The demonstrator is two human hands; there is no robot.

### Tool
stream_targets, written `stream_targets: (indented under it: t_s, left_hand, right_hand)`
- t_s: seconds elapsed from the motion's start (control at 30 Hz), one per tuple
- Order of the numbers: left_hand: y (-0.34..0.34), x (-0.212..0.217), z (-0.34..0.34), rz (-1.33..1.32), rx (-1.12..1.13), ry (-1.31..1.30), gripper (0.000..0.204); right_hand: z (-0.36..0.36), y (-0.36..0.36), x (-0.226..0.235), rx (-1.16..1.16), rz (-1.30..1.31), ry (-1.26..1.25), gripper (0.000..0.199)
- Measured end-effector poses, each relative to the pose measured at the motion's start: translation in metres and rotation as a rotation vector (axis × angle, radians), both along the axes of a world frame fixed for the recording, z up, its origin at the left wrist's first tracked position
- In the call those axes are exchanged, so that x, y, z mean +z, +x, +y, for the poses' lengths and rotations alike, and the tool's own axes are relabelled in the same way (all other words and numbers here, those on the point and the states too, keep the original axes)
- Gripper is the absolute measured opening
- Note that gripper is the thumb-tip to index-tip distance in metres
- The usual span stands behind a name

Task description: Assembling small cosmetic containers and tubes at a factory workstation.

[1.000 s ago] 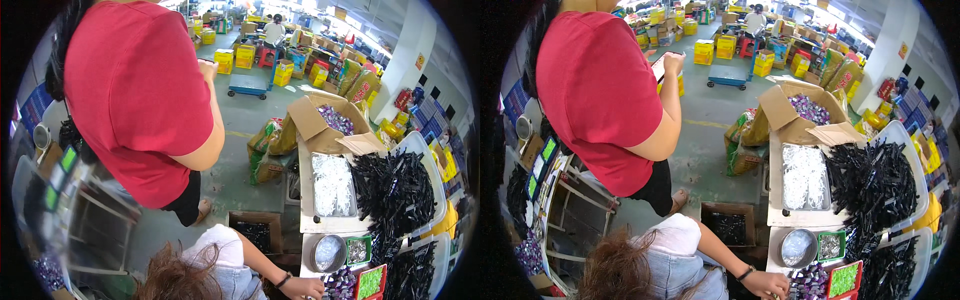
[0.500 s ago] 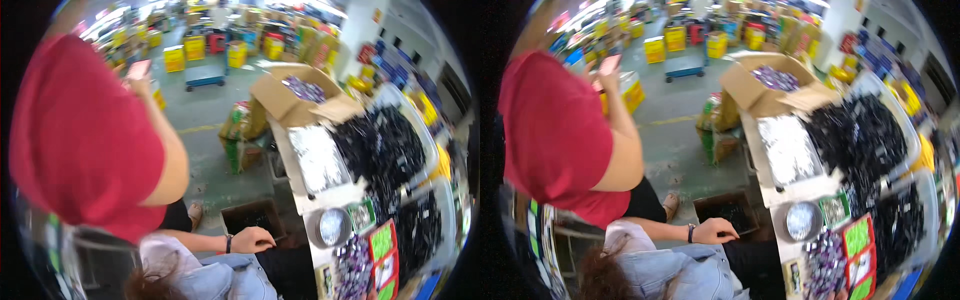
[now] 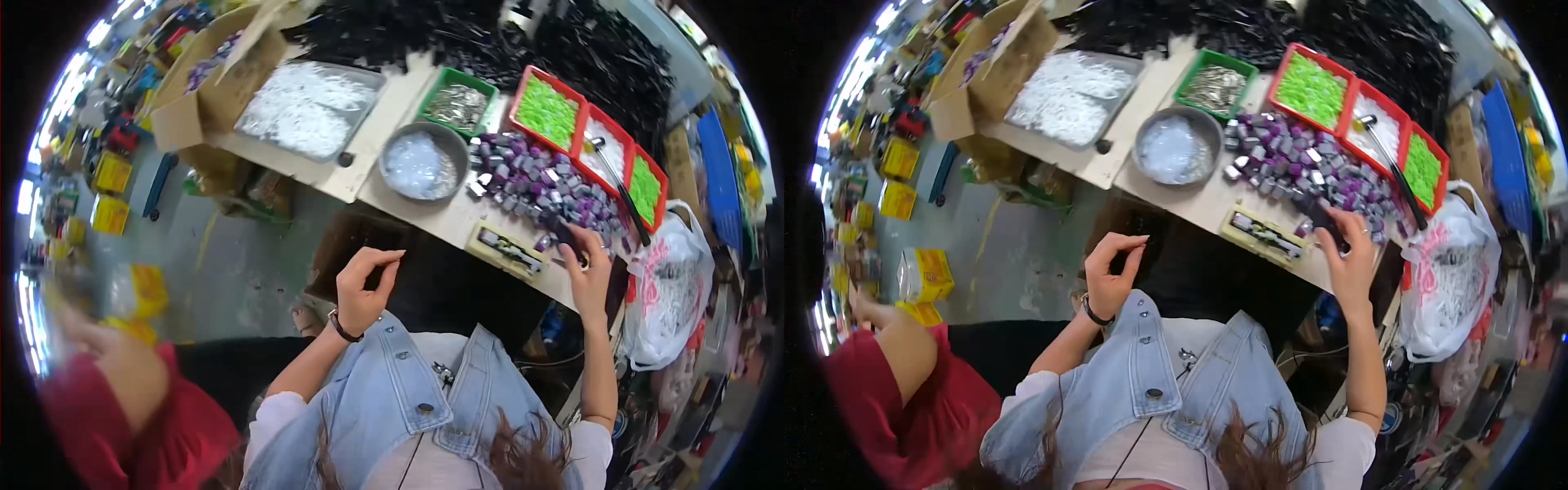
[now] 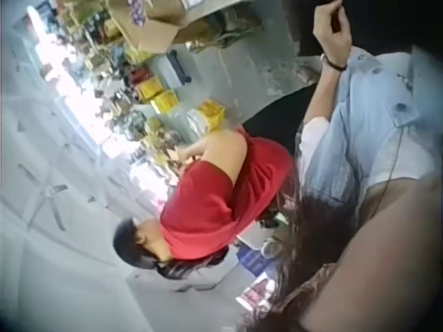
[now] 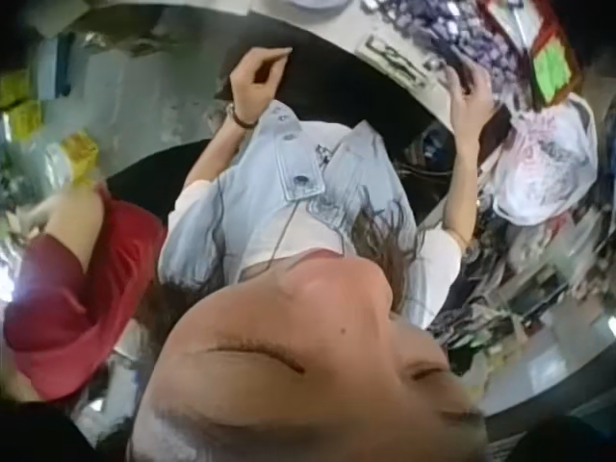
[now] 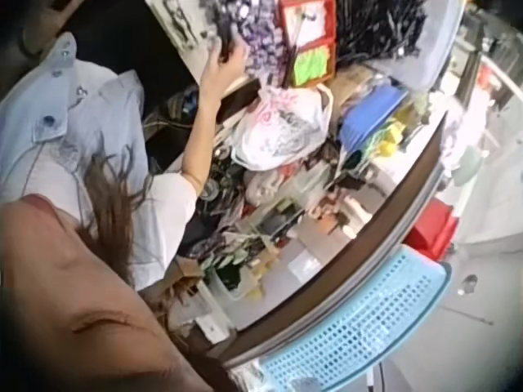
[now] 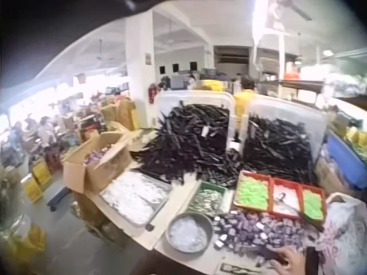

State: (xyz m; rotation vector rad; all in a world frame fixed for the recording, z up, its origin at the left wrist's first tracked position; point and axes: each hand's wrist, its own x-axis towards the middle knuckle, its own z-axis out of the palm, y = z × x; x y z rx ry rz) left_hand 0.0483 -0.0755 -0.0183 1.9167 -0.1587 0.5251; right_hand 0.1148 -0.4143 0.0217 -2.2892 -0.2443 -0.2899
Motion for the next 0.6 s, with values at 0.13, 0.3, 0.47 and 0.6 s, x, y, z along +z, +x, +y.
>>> stream_targets:
  t_s: [0.13, 0.3, 0.47, 0.6]
  left_hand:
    - [0.023, 0.006, -0.050, -0.006, -0.162, -0.026, 0.019]
    - [0.053, 0.005, -0.087, -0.058, -0.250, 0.039, 0.037]
    - [0.055, -0.013, -0.087, -0.020, -0.253, 0.069, 0.051]
    - [0.054, -0.014, -0.082, 0.002, -0.257, 0.075, 0.050]
  right_hand:
    - [-0.006, -0.021, -0.007, -0.002, 0.035, -0.006, 0.028]
    - [0.019, -0.019, -0.021, 0.089, 0.063, 0.005, 0.031]
    - [0.032, -0.018, -0.031, 0.140, 0.038, -0.069, 0.032]
    - [0.036, -0.012, -0.037, 0.155, 0.003, -0.109, 0.033]
